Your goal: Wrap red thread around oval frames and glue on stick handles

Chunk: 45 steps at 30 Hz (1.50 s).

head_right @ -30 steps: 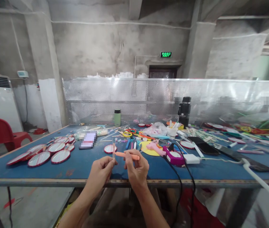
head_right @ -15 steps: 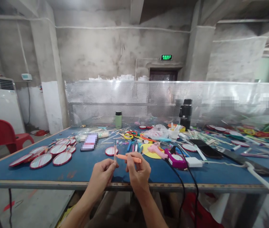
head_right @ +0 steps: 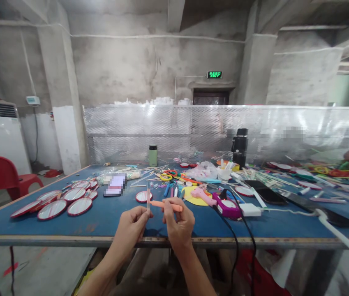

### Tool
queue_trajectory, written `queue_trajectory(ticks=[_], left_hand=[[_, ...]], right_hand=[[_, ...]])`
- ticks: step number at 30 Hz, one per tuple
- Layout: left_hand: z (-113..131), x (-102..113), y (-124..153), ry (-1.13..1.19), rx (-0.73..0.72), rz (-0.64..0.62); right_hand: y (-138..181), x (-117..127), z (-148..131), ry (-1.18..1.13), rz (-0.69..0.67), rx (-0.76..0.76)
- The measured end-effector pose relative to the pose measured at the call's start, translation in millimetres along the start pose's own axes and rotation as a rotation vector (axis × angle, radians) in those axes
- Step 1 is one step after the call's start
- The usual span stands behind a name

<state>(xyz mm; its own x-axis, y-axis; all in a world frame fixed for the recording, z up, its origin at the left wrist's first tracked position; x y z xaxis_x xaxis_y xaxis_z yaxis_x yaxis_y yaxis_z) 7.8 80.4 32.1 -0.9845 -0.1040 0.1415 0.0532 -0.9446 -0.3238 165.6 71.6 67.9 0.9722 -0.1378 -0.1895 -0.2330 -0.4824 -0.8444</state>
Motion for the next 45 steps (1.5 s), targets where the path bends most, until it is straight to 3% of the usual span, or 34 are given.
queue_trajectory(ticks=[4, 13, 20, 27, 34, 40, 45], left_hand=[[-2.4, 0.0, -1.2, 0.004, -0.006, 0.006], [0.0, 0.1, 0.6, 0.022, -0.014, -0.004], [2.2, 0.3, 1.2, 0.049, 0.012, 0.006], [0.1, 0.4, 0.1, 0.019, -0.003, 0.008], [0.6, 0.9, 0.7, 0.004, 0.01, 0.019], [-0.2, -0.5, 0.6, 0.021, 0.004, -0.003], [-1.6, 0.8, 0.6, 0.003, -0.002, 0.011]], right_hand=[[0.7, 4.9, 1.1, -0.045, 0.064, -0.014], [1.5, -2.4, 0.2, -0.018, -0.031, -0.021], [2.1, 5.8, 3.2, -0.036, 0.069, -0.002], [1.5, -1.2, -0.6, -0.028, -0.017, -0.013], [1.2, 4.7, -1.7, -0.006, 0.059, 0.013], [1.0, -0.7, -4.1, 0.002, -0.014, 0.014], [1.0, 3.8, -3.5, 0.029, 0.047, 0.023]])
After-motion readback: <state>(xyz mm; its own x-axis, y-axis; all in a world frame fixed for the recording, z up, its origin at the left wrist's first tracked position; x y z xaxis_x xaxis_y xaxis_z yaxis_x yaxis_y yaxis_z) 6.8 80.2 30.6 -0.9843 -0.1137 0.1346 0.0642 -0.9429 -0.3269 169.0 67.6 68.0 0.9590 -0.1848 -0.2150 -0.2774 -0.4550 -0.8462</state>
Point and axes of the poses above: each hand's wrist, its own y-axis away from the middle knuckle, its own x-axis out of the back of the hand, z = x × y, the point moved 7 cm from there along -y, towards the middle knuckle, and after that the axes turned 5 degrees about x, right-handed, at the moved point
